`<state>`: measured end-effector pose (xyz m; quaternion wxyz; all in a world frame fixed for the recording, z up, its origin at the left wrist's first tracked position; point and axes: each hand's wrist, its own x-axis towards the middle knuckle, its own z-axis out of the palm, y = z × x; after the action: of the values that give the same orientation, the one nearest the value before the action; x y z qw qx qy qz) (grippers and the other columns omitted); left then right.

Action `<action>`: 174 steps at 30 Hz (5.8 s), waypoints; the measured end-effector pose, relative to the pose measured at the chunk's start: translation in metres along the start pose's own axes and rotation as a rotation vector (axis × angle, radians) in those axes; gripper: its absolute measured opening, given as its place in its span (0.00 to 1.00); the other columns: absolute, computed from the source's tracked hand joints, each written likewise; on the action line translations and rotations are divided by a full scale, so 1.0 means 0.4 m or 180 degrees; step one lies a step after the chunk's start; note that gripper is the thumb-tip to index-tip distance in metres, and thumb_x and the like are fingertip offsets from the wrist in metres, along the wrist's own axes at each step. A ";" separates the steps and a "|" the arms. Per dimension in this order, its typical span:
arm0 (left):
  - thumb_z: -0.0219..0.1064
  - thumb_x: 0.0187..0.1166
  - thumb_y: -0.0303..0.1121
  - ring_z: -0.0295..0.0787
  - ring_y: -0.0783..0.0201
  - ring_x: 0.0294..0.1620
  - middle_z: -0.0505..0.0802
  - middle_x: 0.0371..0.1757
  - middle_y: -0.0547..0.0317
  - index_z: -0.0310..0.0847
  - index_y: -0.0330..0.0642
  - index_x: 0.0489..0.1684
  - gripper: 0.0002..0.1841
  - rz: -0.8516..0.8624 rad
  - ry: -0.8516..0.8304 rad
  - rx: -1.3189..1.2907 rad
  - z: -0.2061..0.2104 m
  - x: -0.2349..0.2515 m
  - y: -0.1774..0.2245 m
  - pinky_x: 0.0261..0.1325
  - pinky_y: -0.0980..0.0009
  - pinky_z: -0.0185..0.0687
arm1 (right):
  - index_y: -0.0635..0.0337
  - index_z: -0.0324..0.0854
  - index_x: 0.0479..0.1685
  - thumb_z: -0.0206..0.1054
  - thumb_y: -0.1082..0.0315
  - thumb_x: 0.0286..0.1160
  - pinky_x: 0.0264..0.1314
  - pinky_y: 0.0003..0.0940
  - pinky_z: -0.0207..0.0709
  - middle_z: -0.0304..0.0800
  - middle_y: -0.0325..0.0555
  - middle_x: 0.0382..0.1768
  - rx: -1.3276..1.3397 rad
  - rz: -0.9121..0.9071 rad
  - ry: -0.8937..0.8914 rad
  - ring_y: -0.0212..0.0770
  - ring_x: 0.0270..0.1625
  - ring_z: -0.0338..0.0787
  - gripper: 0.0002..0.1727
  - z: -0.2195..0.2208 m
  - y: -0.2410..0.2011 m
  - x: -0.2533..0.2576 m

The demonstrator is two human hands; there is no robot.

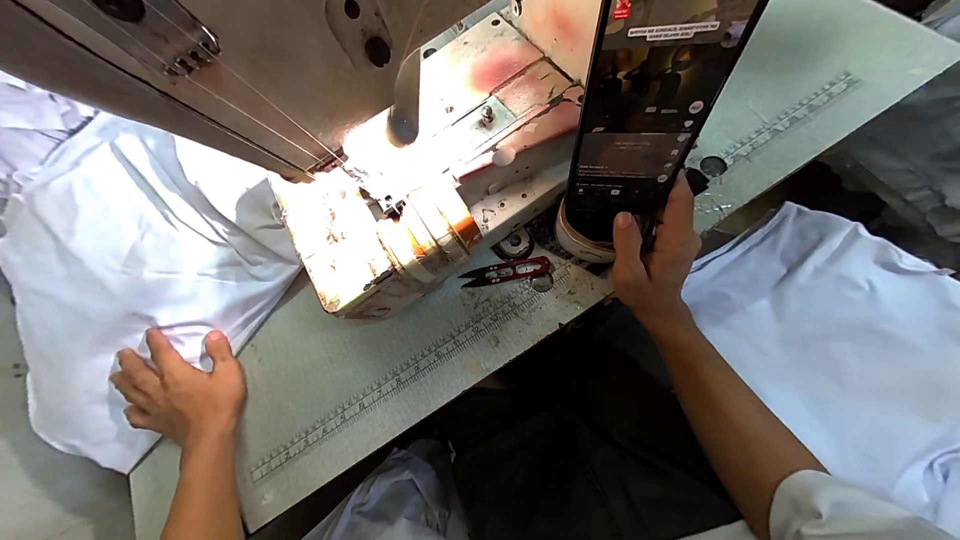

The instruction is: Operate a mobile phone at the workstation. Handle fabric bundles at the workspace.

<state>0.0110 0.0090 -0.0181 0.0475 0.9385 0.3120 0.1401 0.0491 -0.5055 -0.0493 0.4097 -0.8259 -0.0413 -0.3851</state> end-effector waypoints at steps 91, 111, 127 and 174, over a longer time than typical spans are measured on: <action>0.49 0.84 0.63 0.41 0.29 0.94 0.53 0.94 0.32 0.55 0.43 0.93 0.42 -0.0010 0.0012 0.0004 0.001 0.000 -0.001 0.84 0.24 0.39 | 0.79 0.62 0.79 0.56 0.60 0.85 0.66 0.37 0.81 0.86 0.63 0.58 0.0016 -0.0049 0.0024 0.42 0.61 0.88 0.33 0.000 0.000 0.001; 0.49 0.84 0.63 0.42 0.29 0.94 0.53 0.94 0.33 0.55 0.43 0.93 0.42 -0.0016 0.0027 0.0041 0.004 0.002 -0.001 0.84 0.25 0.39 | 0.80 0.62 0.80 0.60 0.60 0.82 0.68 0.38 0.81 0.86 0.65 0.60 -0.0020 -0.0042 0.0063 0.44 0.63 0.88 0.34 0.003 0.002 -0.002; 0.49 0.85 0.63 0.41 0.29 0.94 0.53 0.94 0.32 0.56 0.43 0.93 0.42 0.0004 0.0030 0.0001 0.002 0.001 0.000 0.84 0.24 0.39 | 0.79 0.61 0.80 0.55 0.61 0.85 0.67 0.38 0.80 0.86 0.63 0.59 0.0083 -0.0027 0.0018 0.43 0.63 0.88 0.32 0.000 0.000 0.001; 0.48 0.84 0.64 0.41 0.29 0.94 0.53 0.94 0.32 0.54 0.44 0.94 0.43 -0.0003 0.0015 0.0027 0.004 0.002 -0.005 0.84 0.24 0.39 | 0.80 0.62 0.79 0.48 0.60 0.88 0.70 0.38 0.79 0.86 0.64 0.60 0.0019 -0.0056 0.0006 0.43 0.65 0.87 0.31 -0.001 0.003 0.000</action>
<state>0.0110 0.0110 -0.0197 0.0429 0.9382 0.3131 0.1410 0.0491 -0.5066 -0.0500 0.4087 -0.8240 -0.0493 -0.3893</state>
